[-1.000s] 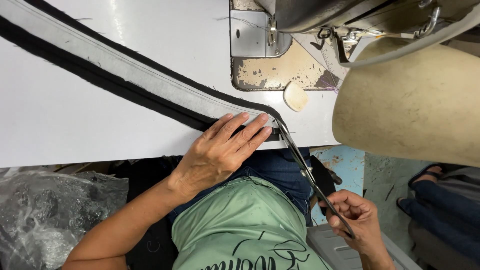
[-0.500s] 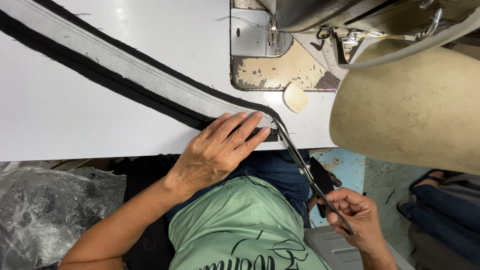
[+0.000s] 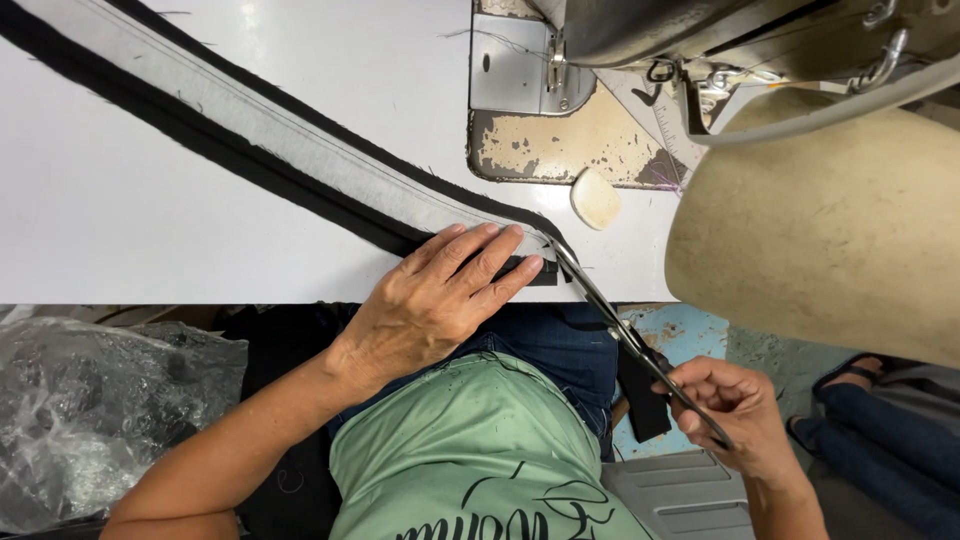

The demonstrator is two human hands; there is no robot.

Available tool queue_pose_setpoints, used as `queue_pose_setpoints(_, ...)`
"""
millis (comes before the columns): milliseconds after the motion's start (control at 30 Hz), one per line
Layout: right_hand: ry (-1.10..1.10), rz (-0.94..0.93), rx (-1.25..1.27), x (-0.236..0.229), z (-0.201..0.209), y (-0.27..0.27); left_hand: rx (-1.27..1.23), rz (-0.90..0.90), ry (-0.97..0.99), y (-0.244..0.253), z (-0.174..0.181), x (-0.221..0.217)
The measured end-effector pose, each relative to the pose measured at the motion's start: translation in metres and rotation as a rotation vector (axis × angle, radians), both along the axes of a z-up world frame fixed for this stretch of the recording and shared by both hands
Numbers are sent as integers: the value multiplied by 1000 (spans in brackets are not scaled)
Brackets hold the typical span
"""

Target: The person measures and marks a long strip of black fabric using a ruler and pencil. They then use scissors to cut the fabric along the marked lines, trimming the edges to create a finished piece.

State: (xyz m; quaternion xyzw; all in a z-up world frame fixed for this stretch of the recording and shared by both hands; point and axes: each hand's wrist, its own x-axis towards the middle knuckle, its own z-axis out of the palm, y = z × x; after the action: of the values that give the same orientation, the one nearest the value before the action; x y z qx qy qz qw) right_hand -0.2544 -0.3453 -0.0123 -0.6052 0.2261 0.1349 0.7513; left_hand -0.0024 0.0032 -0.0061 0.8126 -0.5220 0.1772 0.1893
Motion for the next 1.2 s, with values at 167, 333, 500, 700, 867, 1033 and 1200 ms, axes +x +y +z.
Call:
queue_pose_setpoints(167,-39,61,-34,11,-2,-17,-1,2,14,0,1,0)
queue_pose_setpoints(333,-6,80,-55,19,1,-22,4,-2,22,1,2,-1)
queue_pose_setpoints(500,16,100,-75,16,-6,-37,-2,-2,21,1,3,1)
queue_pose_setpoints(700,78,119,-145,22,1,-39,-7,-30,62,4,5,7)
queue_pose_setpoints(867,102,74,7,19,-18,-33,-54,-113,101,25,3,27)
queue_pose_setpoints(1033,-47,119,270,59,0,18,-86,-106,192,56,-2,53)
queue_pose_setpoints(1200,1,115,322,74,-3,33,-208,84,105,54,-6,49)
